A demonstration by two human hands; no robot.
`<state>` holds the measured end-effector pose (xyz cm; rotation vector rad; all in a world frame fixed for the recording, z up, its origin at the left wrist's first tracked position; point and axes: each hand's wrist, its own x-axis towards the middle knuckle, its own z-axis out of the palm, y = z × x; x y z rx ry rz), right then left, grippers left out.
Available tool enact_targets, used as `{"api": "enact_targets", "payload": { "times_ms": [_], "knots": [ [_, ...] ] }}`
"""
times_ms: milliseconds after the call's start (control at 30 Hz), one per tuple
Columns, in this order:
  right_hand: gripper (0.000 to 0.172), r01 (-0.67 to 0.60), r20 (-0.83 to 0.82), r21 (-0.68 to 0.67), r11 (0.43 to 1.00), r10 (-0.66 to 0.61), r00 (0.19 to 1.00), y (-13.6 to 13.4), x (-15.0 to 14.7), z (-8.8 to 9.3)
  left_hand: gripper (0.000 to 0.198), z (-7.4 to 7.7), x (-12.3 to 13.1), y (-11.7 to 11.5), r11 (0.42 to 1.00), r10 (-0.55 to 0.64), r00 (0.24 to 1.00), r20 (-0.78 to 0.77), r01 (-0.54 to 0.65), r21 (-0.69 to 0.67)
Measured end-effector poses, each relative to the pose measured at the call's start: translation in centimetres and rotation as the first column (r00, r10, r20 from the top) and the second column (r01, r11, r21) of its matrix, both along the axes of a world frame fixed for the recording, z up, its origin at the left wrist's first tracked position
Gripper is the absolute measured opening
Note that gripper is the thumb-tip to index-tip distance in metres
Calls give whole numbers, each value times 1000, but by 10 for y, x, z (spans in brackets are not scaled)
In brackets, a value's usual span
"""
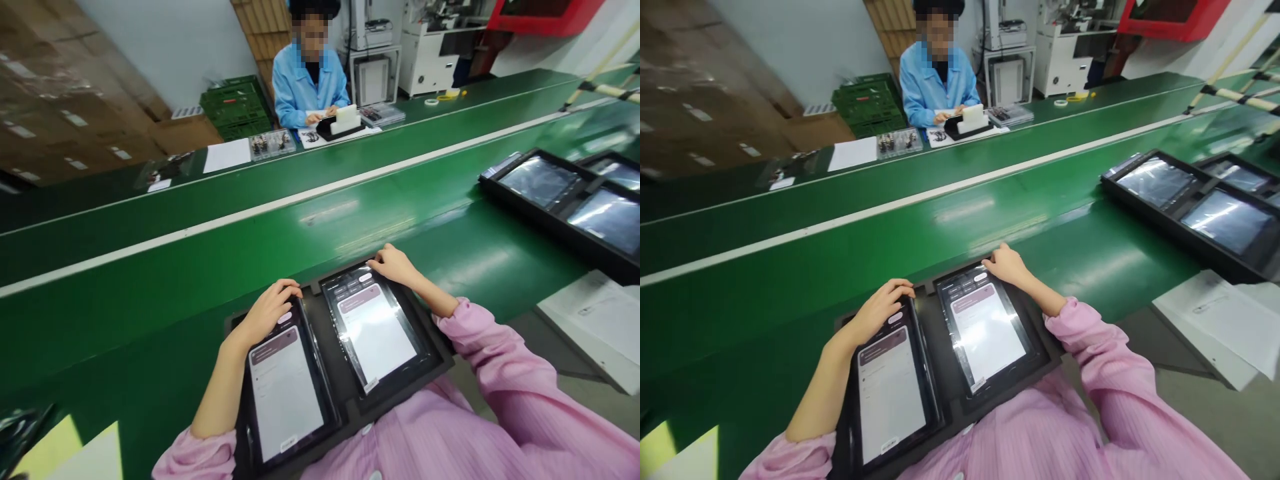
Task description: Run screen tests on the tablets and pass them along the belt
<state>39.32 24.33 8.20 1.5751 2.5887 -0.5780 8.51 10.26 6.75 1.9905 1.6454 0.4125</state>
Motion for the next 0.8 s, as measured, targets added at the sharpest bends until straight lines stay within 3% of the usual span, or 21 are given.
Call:
{"api": "enact_targets", "payload": {
  "times_ms": [267,433,633,800],
  "knots": [
    [46,-125,44,-186,975,135,990,25,-6,28,31,-29,-18,6,996,-34,998,-48,38,85],
    [60,-156,79,-219,963,177,981,23,-13,32,32,-30,-18,3,986,-41,996,-83,54,159],
    [73,-81,24,-207,975,88,996,19,-5,19,36,-30,-19,5,990,-40,991,-126,56,126],
    [66,-152,-57,0,988,151,987,-5,10,-6,43,-33,-19,-5,991,-65,969,-240,91,98]
  ]
}}
